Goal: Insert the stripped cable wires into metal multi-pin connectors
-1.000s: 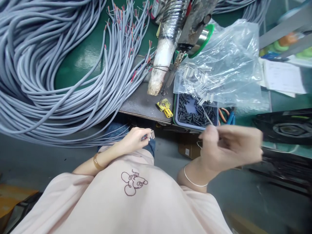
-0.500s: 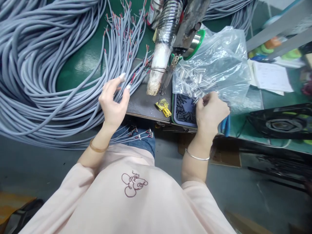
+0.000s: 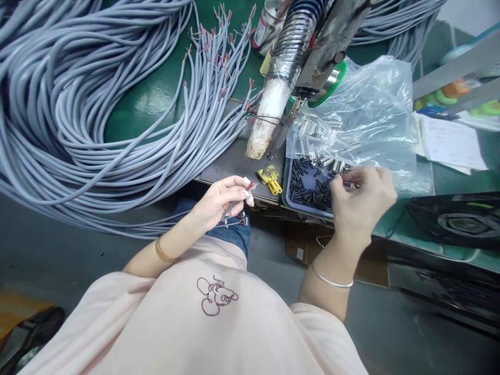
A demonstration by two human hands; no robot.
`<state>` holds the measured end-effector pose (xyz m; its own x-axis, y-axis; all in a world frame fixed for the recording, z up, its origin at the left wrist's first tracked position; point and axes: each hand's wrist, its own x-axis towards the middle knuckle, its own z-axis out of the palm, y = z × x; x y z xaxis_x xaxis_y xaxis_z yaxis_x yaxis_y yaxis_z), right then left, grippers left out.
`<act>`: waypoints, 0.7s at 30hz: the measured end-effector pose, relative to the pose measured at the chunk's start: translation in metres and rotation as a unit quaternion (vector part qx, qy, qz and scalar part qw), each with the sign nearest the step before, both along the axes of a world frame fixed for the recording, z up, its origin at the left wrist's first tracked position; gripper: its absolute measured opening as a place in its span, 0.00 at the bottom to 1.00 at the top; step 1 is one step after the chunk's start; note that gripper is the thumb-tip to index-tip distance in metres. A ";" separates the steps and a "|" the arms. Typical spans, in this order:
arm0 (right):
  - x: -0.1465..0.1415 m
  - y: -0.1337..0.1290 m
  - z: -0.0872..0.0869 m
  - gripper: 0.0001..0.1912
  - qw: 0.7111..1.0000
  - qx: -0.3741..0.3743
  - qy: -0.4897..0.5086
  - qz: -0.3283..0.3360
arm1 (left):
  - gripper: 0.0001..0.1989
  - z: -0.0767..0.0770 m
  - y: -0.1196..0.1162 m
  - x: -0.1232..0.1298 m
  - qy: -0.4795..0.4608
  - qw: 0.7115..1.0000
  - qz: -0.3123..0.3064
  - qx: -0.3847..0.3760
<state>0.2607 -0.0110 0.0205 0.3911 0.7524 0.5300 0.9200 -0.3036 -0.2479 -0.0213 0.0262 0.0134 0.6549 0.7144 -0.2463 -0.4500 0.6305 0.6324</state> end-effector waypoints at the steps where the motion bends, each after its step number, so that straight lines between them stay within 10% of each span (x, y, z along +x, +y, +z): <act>1: -0.004 -0.003 0.004 0.10 1.000 0.014 0.014 0.003 | 0.12 -0.002 -0.001 0.002 0.009 1.000 0.002 -0.019; 10: -0.022 -0.006 0.005 0.05 0.988 0.140 0.068 -0.021 | 0.13 -0.005 -0.003 0.019 0.054 0.997 0.020 -0.043; 21: -0.070 -0.021 0.018 0.11 0.882 0.286 0.358 0.112 | 0.08 -0.007 -0.002 0.022 0.070 0.994 0.084 -0.027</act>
<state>0.1908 -0.0319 0.0385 0.6560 0.5424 0.5249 0.4857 0.2289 -0.8436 0.0011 0.0242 0.0061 0.4835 0.7947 -0.3669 -0.4624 0.5878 0.6639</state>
